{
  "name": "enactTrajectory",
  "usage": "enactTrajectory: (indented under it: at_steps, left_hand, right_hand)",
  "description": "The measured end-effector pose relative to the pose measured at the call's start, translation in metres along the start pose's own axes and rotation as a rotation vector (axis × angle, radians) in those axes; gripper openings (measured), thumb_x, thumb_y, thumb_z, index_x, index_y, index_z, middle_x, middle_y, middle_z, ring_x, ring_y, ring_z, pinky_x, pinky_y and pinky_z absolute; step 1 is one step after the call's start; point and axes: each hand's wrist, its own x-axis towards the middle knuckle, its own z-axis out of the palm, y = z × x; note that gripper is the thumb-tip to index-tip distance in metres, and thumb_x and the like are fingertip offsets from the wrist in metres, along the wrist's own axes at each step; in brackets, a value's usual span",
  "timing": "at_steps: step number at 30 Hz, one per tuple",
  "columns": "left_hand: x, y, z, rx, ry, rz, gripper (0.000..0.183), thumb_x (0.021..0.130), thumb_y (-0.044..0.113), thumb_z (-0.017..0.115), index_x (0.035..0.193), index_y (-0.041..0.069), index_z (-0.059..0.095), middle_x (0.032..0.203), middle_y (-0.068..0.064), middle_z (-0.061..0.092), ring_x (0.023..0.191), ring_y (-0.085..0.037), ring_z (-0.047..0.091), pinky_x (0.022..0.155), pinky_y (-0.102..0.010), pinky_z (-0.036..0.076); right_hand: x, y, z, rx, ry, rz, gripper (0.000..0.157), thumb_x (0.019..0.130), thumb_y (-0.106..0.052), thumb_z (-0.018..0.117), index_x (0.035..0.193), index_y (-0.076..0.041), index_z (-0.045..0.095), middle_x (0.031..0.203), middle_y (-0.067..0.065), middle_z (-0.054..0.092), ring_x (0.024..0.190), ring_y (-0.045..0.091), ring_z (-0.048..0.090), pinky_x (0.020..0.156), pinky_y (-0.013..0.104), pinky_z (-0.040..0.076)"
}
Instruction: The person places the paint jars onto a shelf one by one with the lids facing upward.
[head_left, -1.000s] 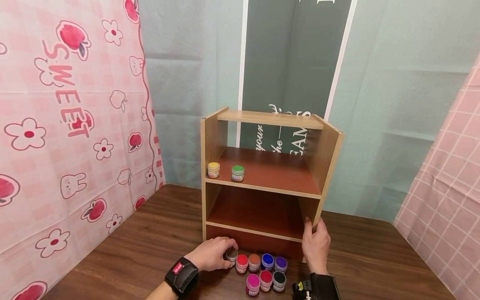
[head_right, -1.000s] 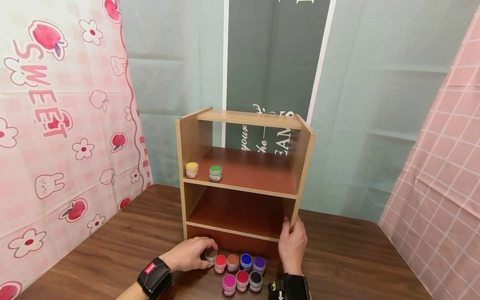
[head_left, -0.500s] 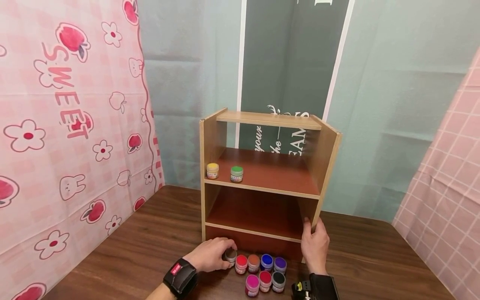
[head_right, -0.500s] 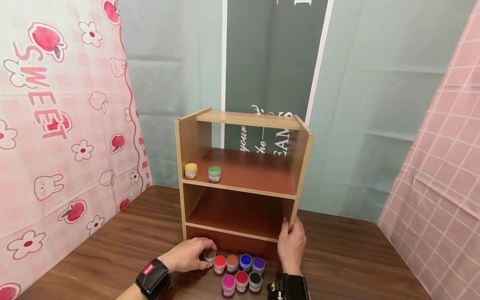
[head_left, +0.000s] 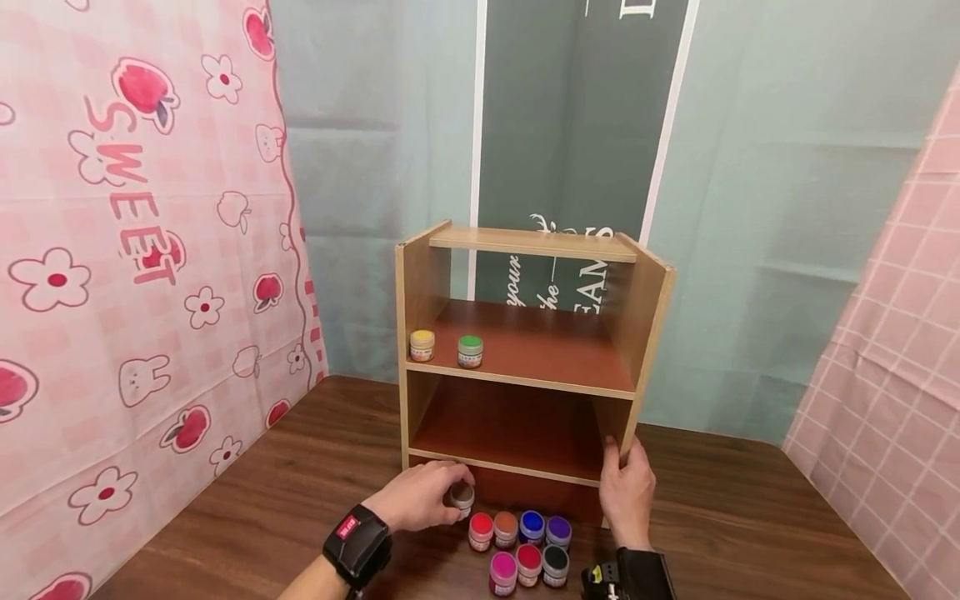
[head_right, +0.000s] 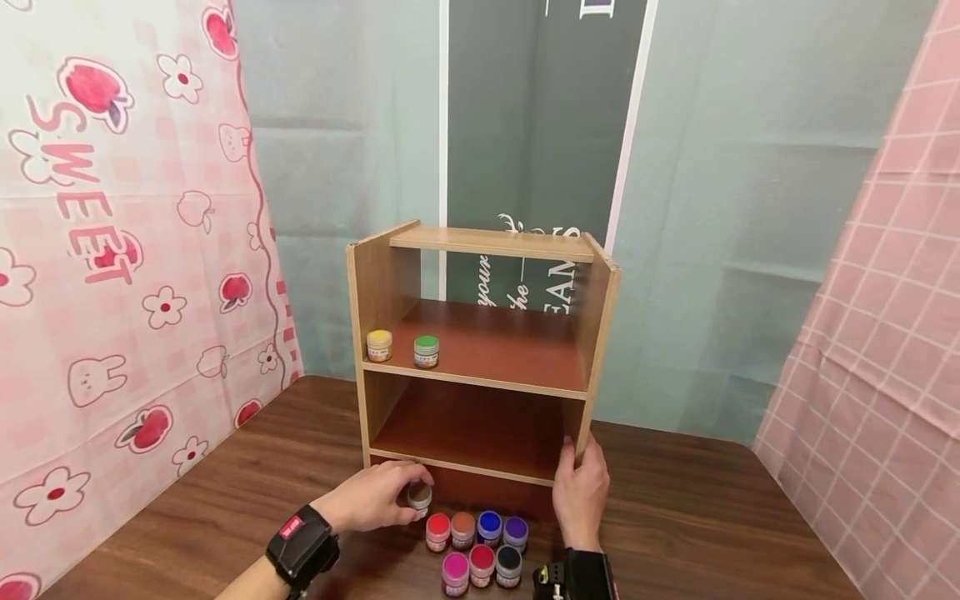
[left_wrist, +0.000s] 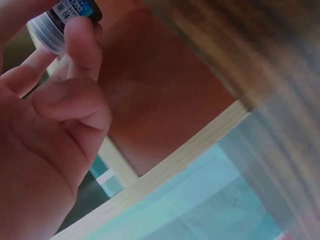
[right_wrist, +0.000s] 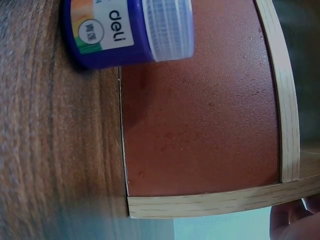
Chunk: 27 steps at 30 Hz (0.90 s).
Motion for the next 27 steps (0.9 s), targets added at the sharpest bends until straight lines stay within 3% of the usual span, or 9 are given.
enactTrajectory:
  at_steps: [11, 27]
  left_hand:
    - [0.012, 0.012, -0.027, -0.003, 0.03, 0.041, 0.034, 0.079, 0.035, 0.069, 0.108, 0.019, 0.06, 0.093, 0.011, 0.059, 0.079, -0.004, 0.052, 0.067, -0.022, 0.047]
    - [0.029, 0.047, -0.078, -0.004, 0.072, 0.07, 0.038, 0.081, 0.033, 0.068, 0.115, 0.019, 0.058, 0.1, 0.007, 0.06, 0.085, -0.006, 0.053, 0.07, -0.024, 0.049]
  right_hand:
    - [-0.001, 0.0, 0.0, 0.009, -0.01, 0.007, 0.037, 0.098, -0.027, 0.043, 0.118, 0.001, 0.055, 0.098, 0.023, 0.06, 0.084, 0.034, 0.054, 0.068, 0.047, 0.039]
    - [-0.001, 0.0, 0.0, -0.007, 0.005, -0.011, 0.033, 0.097, -0.025, 0.045, 0.113, 0.001, 0.056, 0.084, 0.017, 0.055, 0.072, 0.027, 0.046, 0.06, 0.039, 0.033]
